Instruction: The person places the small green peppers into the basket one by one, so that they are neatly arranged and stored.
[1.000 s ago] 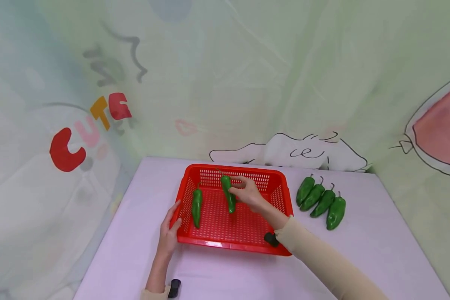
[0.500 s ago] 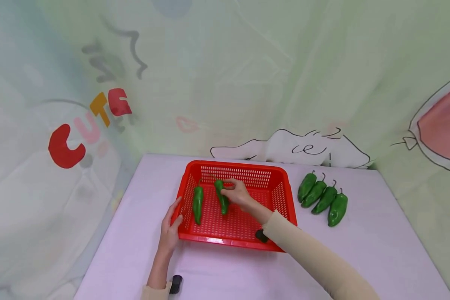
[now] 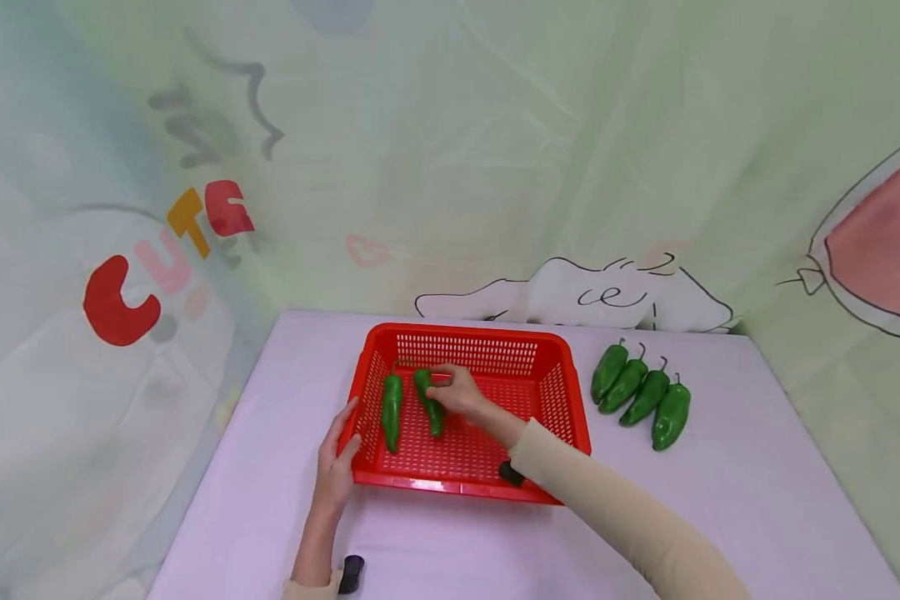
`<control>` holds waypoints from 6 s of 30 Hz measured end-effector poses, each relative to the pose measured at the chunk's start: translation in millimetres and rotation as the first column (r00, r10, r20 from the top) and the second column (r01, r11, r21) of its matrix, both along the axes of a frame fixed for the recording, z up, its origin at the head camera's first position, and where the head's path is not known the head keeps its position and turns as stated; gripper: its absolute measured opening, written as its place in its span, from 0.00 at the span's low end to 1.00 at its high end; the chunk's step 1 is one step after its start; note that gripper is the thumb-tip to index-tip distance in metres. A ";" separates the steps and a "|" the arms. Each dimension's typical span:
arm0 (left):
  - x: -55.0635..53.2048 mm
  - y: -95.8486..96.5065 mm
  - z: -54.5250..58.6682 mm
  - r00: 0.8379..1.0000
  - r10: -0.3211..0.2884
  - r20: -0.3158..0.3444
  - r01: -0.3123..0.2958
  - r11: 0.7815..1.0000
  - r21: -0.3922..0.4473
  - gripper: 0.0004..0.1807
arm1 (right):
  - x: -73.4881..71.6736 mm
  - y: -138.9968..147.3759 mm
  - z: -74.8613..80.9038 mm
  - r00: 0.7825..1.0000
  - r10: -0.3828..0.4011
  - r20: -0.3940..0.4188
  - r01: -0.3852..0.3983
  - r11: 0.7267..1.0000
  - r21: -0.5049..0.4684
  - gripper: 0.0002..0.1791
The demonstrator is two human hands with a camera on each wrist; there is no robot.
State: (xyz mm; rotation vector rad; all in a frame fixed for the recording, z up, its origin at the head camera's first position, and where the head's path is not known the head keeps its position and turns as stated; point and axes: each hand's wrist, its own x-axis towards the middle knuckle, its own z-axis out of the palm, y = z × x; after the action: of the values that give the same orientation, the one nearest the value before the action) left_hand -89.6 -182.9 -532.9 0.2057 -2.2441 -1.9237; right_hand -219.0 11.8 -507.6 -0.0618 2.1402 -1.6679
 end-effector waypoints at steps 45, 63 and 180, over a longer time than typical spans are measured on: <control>-0.3 -1.0 -1.6 1.000 0.002 0.000 -0.002 1.000 -0.014 0.30 | -1.1 -4.3 19.1 0.992 0.121 0.023 -0.123 0.976 0.178 0.30; 1.8 -1.1 0.8 1.000 -0.011 0.002 0.011 1.000 -0.002 0.30 | 10.2 75.6 57.6 0.994 0.078 -0.074 -0.067 0.986 0.150 0.27; -3.8 1.2 3.7 1.000 -0.004 -0.030 0.006 0.999 0.041 0.29 | -0.9 28.8 36.8 0.997 0.054 -0.063 -0.049 0.996 0.080 0.26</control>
State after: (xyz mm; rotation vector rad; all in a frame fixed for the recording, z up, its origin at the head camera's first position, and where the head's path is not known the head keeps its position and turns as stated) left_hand -93.4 -181.7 -529.2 0.1756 -2.1893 -1.9636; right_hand -219.9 40.6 -470.8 -0.1493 2.2303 -1.5715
